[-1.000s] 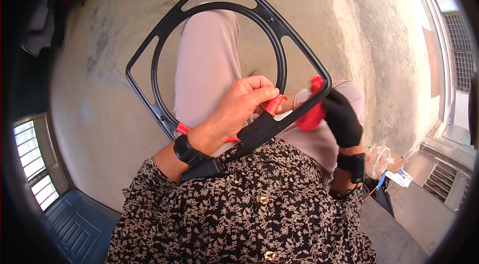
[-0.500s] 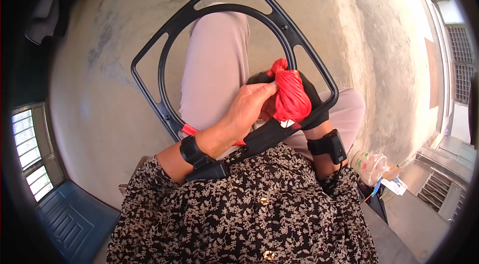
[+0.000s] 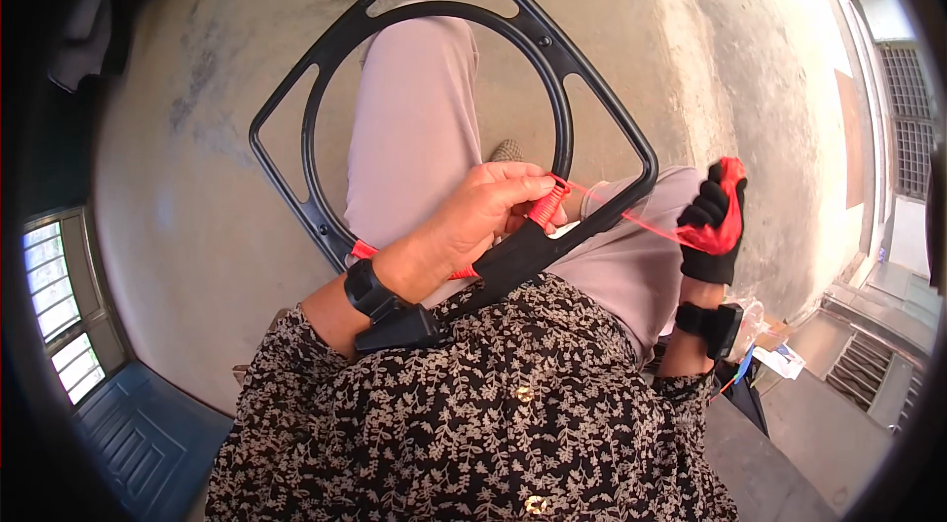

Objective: Winding a red rope around a circular black plastic frame.

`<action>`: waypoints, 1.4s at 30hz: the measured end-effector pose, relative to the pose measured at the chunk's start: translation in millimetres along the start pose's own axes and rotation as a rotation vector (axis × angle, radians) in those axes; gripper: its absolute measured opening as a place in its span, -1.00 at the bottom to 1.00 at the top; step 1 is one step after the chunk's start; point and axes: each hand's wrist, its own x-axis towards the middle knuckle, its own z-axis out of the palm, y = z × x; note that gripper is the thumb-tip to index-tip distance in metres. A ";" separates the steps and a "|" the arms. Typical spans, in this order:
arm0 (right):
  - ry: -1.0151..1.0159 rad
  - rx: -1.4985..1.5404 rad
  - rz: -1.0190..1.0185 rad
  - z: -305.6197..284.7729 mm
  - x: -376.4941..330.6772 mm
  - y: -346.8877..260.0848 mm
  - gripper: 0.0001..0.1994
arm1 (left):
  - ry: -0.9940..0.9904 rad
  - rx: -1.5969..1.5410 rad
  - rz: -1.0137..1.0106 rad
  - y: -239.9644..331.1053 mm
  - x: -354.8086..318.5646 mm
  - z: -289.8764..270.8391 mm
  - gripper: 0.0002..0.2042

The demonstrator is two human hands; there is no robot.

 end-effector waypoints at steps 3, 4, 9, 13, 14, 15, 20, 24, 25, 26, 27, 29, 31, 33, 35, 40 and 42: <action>-0.111 -0.099 -0.091 -0.9 -21.8 -12.5 -0.69 | 0.016 0.022 0.016 1.5 0.8 0.8 -0.80; -0.044 -0.409 -0.163 0.8 -23.0 -12.5 -0.67 | 0.033 0.033 0.017 2.1 1.0 1.7 -0.80; 0.578 -0.564 -0.233 20.4 -14.8 5.9 -0.61 | 0.088 0.146 0.101 4.6 0.6 5.8 -0.83; 0.241 -0.767 0.281 48.3 -2.1 36.8 -0.64 | 0.131 0.192 0.112 6.9 -0.4 7.4 -0.84; 0.136 -0.929 0.351 56.2 1.8 47.1 -0.64 | 0.113 0.177 0.119 7.1 -0.8 8.1 -0.84; 0.043 -1.046 0.409 65.0 5.6 53.8 -0.67 | 0.097 0.163 0.127 6.9 -1.4 9.5 -0.83; -0.364 -1.116 0.010 91.5 45.3 84.7 -0.67 | 0.102 0.156 0.175 4.3 -6.1 20.9 -0.86; -0.510 -0.900 0.067 90.0 70.2 107.0 -0.60 | 0.095 0.231 0.241 2.7 -2.7 21.4 -0.81; -0.493 -0.748 0.154 88.9 70.3 112.6 -0.58 | 0.100 0.225 0.210 3.0 -1.6 19.3 -0.79; -0.423 -0.289 0.498 88.1 69.6 115.8 -0.58 | 0.107 0.219 0.179 2.6 -1.0 16.9 -0.76; -0.350 0.225 0.780 88.3 69.2 119.5 -0.58 | 0.116 0.212 0.148 2.3 -0.5 14.6 -0.73; -0.390 -0.264 0.298 91.1 56.6 126.9 -0.59 | 0.143 0.150 0.125 -0.4 0.9 12.3 -0.70; -0.226 -0.629 0.161 95.2 50.2 129.3 -0.61 | 0.155 0.075 0.106 -4.2 3.0 12.8 -0.68; -0.177 -0.486 0.105 96.5 51.4 128.9 -0.64 | 0.151 -0.001 0.090 -5.1 5.4 12.6 -0.67; -0.024 -0.192 0.066 90.5 61.9 122.8 -0.68 | 0.105 -0.055 0.009 -4.4 5.0 11.2 -0.67; 0.029 -0.159 0.075 45.5 61.3 64.7 -0.66 | 0.031 0.011 0.013 -2.8 2.2 7.6 -0.67; 0.220 -0.386 -0.148 25.7 41.7 42.3 -0.63 | 0.017 0.010 0.006 -1.1 2.2 5.6 -0.66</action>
